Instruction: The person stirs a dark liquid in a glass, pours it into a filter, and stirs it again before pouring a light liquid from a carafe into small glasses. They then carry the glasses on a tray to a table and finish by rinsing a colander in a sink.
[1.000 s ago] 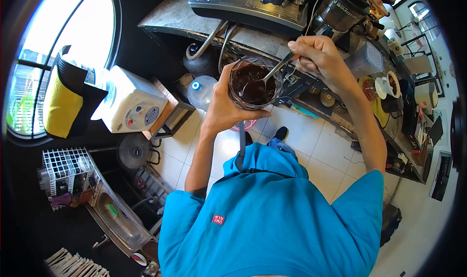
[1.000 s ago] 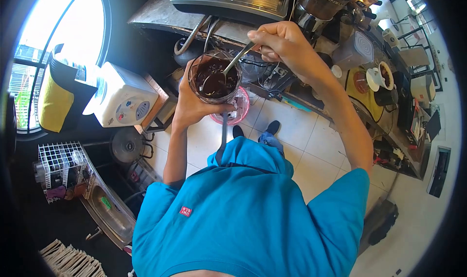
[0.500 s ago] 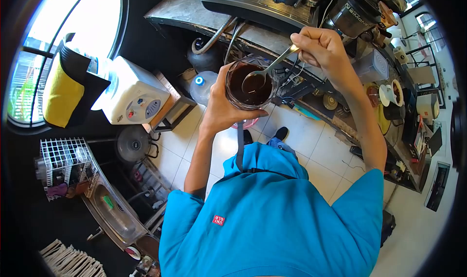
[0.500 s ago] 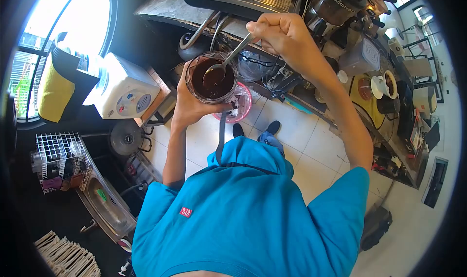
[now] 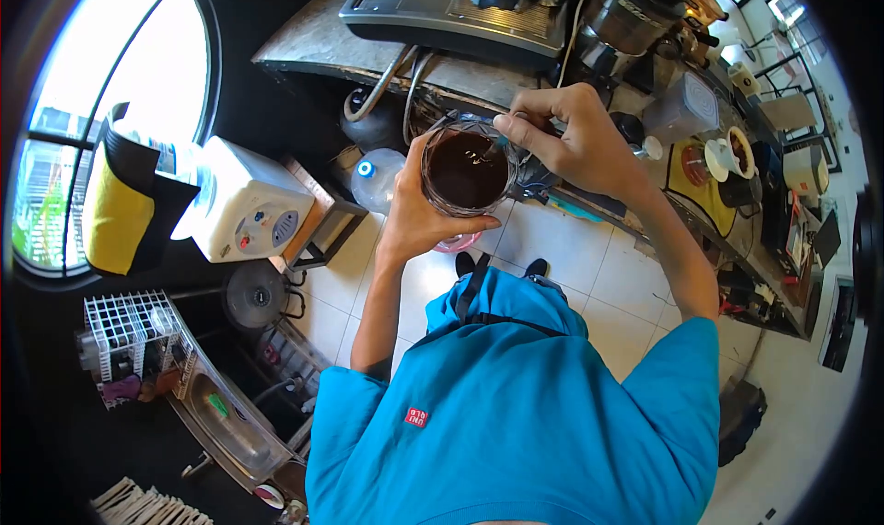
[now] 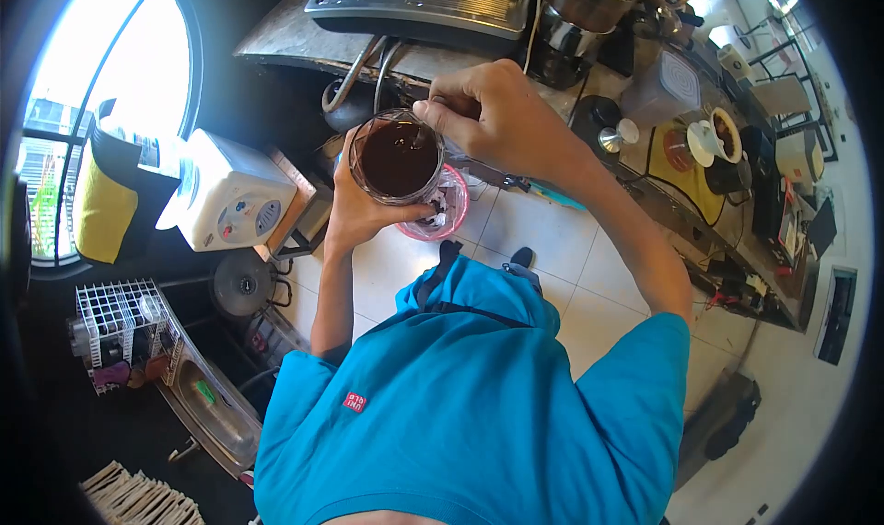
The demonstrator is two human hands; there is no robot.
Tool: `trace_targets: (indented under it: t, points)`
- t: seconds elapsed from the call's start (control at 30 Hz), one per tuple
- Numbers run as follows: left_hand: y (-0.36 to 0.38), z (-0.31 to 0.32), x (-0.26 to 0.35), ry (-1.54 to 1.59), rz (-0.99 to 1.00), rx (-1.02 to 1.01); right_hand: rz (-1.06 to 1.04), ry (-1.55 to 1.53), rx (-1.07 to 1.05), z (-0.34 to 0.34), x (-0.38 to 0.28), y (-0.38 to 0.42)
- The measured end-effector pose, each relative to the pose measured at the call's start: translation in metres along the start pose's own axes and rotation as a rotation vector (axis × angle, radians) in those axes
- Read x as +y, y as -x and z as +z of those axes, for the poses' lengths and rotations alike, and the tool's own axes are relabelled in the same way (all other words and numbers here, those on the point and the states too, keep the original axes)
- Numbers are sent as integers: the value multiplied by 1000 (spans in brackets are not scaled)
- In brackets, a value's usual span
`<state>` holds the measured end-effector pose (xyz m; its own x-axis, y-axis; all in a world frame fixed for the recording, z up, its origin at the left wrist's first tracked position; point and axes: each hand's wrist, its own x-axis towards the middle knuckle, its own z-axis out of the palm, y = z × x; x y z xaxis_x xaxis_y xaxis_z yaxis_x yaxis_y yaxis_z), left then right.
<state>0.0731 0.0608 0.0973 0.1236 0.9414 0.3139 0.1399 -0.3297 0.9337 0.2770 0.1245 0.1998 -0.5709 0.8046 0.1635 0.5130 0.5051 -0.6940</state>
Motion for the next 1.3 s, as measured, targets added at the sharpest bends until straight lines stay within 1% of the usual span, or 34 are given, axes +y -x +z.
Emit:
trace_targets:
  t: [0.03, 0.07, 0.13, 0.17, 0.2, 0.27, 0.3, 0.4, 0.47, 0.5, 0.57, 0.6, 0.67, 0.7, 0.8, 0.87, 0.93, 0.97, 1.0, 1.07, 1.1, 1.13, 1.17, 1.2, 1.23, 1.27, 1.3]
  points:
    - [-4, 6, 1, 7, -3, -17, -35, -113, 35, 2, 14, 3]
    - [-8, 11, 5, 6, 8, -22, -39, -107, 46, -4, 21, 6]
    - [-14, 23, 12, -25, 35, -69, 88, -314, -54, -19, 32, 12]
    - [-17, 31, 18, 11, 12, -90, 102, -429, -25, -24, 36, 16]
    - [-20, 39, 21, 6, 19, -95, 97, -429, -17, -32, 40, 20]
    - [-26, 57, 28, 24, 23, -126, 201, -620, 27, -52, 48, 29]
    - [-30, 66, 30, 27, 29, -136, 170, -672, 7, -66, 57, 36]
    - [-35, 105, 37, 77, 41, -132, 120, -735, 64, -96, 81, 62]
    - [-38, 132, 41, 103, -9, -130, 120, -734, 116, -120, 84, 83]
    - [-40, 148, 40, 137, 28, -129, 86, -666, 145, -133, 88, 95]
    - [-39, 179, 44, 123, 27, -144, 38, -513, 189, -153, 100, 121]
    - [-38, 196, 47, 108, 19, -150, 50, -511, 203, -162, 103, 135]
    - [-35, 229, 47, 124, 36, -190, 83, -241, 187, -175, 102, 164]
    - [-33, 246, 44, 145, 54, -191, 42, -172, 199, -180, 106, 178]
    - [-30, 293, 46, 170, 77, -241, 91, -107, 189, -189, 119, 217]
    - [-28, 322, 49, 202, 41, -280, 136, -87, 180, -196, 132, 245]
    - [-31, 348, 58, 204, 39, -287, 60, 113, 303, -202, 145, 272]
    - [-33, 359, 59, 206, 56, -338, 150, 54, 255, -210, 141, 286]
    - [-34, 369, 61, 207, 70, -389, 155, 47, 249, -212, 144, 299]
    - [-32, 394, 65, 240, 18, -399, 130, 94, 330, -216, 152, 324]
    - [-32, 406, 63, 283, 27, -420, 139, 89, 324, -218, 154, 335]
    - [-33, 417, 62, 326, 38, -441, 177, 40, 304, -220, 156, 346]
    - [-36, 425, 62, 305, 30, -489, 215, -7, 284, -222, 157, 356]
    - [-38, 432, 65, 310, 20, -493, 256, -56, 266, -223, 159, 364]
    - [-41, 441, 68, 316, -1, -547, 282, -42, 239, -225, 161, 370]
    - [-43, 451, 69, 327, -20, -605, 301, -41, 243, -226, 160, 372]
    - [-46, 460, 67, 317, 32, -605, 380, -132, 294, -229, 158, 373]
